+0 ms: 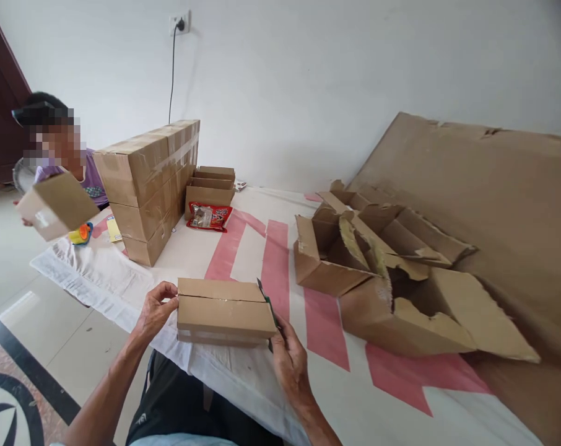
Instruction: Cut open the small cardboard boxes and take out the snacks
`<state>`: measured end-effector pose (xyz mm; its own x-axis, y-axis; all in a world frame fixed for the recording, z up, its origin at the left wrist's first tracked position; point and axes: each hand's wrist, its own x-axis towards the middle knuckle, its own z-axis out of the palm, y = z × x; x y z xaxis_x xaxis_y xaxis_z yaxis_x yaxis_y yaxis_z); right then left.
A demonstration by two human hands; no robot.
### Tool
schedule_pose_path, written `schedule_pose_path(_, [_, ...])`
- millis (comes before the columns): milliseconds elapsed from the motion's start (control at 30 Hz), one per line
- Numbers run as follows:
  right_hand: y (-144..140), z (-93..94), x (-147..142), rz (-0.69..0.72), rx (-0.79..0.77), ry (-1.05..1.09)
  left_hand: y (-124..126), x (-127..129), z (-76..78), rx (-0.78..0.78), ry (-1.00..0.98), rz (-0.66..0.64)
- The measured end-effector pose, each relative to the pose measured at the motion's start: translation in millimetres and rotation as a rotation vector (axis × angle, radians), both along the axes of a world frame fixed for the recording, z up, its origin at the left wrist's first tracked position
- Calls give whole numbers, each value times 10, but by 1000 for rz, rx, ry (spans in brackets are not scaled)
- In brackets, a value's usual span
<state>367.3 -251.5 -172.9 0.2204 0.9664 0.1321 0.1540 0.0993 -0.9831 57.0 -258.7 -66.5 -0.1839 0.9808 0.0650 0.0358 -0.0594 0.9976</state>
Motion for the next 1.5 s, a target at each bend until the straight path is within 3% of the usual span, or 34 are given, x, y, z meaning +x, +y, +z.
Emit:
schedule_pose_path(433, [-35,-33,74,-9,-3,-49,-88,100,16,21,-14,-24])
schedule_pose_path(567, [-67,76,56,36,-20,-46,-75,72,18,-16,-57,-19])
schedule_pose_path(667, [-18,281,98,-6,11,-83,-68,65,12,-28,-99,-31])
schedule_pose_path(800, [137,726,296,-8,31,-158,-44,71,3,-34,-102,-23])
schedule_pose_path(967, [310,1427,474,289,29,-300,-39,78,22,-21,-71,-17])
schedule_pose_path(1100, [448,1865,359,550,24,-503,-49,85,21,-8,-62,-25])
schedule_pose_path(1300, [652,2202,36,789,54,-643,-51,87,-11,-1,-56,-52])
schedule_pose_path(1500, [742,2355,-127,861,60,-705,-70,89,-23,-7,-47,-60])
